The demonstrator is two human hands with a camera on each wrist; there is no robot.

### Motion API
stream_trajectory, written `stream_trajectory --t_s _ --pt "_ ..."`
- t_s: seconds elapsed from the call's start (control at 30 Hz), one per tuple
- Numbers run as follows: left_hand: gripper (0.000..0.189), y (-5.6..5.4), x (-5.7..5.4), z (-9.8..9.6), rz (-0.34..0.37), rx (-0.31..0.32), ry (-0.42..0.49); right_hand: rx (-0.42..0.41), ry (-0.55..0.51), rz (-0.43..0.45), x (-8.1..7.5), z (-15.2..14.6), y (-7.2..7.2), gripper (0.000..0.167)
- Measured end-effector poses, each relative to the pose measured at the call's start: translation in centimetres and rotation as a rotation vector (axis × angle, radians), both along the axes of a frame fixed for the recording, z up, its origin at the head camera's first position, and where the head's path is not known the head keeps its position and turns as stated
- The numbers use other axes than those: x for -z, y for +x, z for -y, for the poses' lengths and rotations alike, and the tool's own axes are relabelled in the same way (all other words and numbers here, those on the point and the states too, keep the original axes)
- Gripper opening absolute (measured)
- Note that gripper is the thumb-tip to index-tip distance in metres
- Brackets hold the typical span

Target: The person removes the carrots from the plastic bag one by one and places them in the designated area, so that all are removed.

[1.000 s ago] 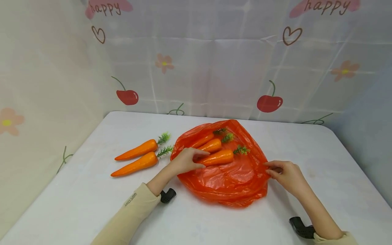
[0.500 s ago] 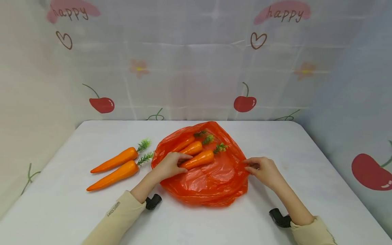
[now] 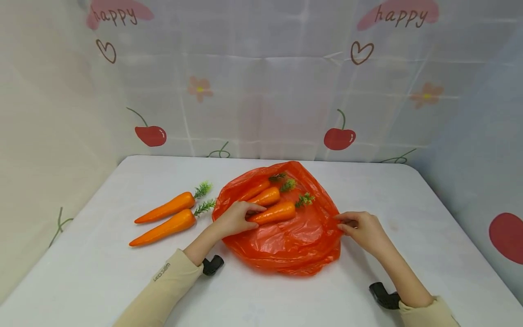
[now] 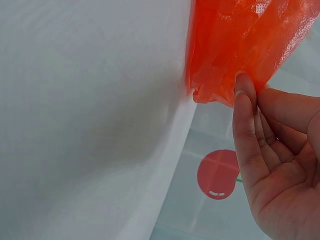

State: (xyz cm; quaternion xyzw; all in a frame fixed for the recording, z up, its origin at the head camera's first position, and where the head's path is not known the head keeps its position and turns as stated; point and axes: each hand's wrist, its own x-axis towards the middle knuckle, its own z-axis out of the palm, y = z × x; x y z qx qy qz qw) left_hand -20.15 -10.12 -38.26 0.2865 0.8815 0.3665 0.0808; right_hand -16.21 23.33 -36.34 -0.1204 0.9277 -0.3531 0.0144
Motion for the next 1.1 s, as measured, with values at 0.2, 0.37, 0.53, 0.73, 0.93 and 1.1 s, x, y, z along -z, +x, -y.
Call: stream_trajectory --t_s 0.2,0.37,0.53,0.73,0.93,1.1 --pt "0.037 0.3 -0.3 0.2 0.032 0.0 0.017 0.004 0.007 0.002 -0.1 0.0 0.0 0.02" --pt "0.037 0.5 -0.5 0.4 0.068 -0.012 0.031 0.001 0.006 0.004 -0.2 0.0 0.0 0.02" --pt "0.036 0.7 -0.5 0.7 0.103 -0.03 0.055 0.0 0.009 0.004 -0.2 0.0 0.1 0.02" --pt "0.035 1.1 -0.5 1.2 0.113 -0.038 0.074 -0.008 0.016 -0.009 -0.1 -0.1 0.0 0.02" --pt "0.033 1.7 -0.7 1.5 0.11 -0.053 0.072 -0.003 0.013 -0.021 0.1 -0.1 -0.1 0.02" --pt "0.031 2.0 -1.0 1.8 0.125 -0.074 0.092 -0.015 0.006 -0.015 0.1 0.0 -0.1 0.02"
